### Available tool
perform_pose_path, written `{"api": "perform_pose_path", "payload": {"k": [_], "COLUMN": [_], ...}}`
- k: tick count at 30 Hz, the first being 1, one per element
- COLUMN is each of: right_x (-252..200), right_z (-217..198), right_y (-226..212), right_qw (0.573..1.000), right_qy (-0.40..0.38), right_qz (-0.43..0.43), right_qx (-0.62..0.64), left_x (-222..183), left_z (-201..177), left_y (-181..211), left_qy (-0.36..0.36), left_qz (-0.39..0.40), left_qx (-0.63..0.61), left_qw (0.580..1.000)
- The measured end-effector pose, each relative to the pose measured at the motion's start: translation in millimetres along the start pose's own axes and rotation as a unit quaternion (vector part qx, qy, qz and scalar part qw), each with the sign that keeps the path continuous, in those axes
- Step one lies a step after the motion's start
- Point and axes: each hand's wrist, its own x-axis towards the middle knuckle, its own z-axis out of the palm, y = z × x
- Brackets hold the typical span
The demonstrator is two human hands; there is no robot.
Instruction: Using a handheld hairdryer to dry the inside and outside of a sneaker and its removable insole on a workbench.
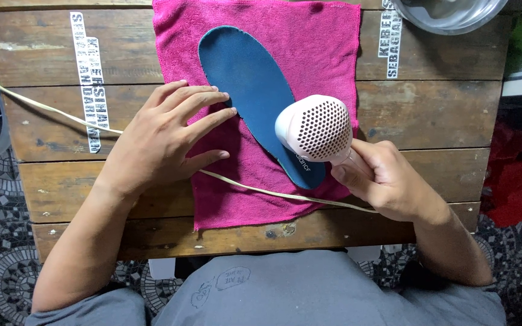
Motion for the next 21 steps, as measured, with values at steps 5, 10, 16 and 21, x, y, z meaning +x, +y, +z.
{"api": "perform_pose_path", "payload": {"k": [5,10,16,21], "right_x": [0.5,1.9,2.7,3.3], "right_z": [-0.6,-1.0,-2.0,-2.6], "right_y": [-0.7,-3.8,-5.0,-4.0], "right_qw": [1.000,1.000,0.999,0.999], "right_qy": [0.003,0.005,0.002,0.011], "right_qz": [0.013,0.014,0.035,0.033], "right_qx": [0.011,0.016,0.033,0.030], "left_x": [1.0,0.9,0.3,0.3], "left_z": [0.8,2.1,3.4,4.7], "left_y": [0.3,0.1,0.9,3.0], "left_qy": [0.011,0.011,0.013,-0.001], "left_qz": [0.002,-0.001,-0.001,0.007], "left_qx": [0.000,-0.001,0.003,0.049], "left_qw": [1.000,1.000,1.000,0.999]}}
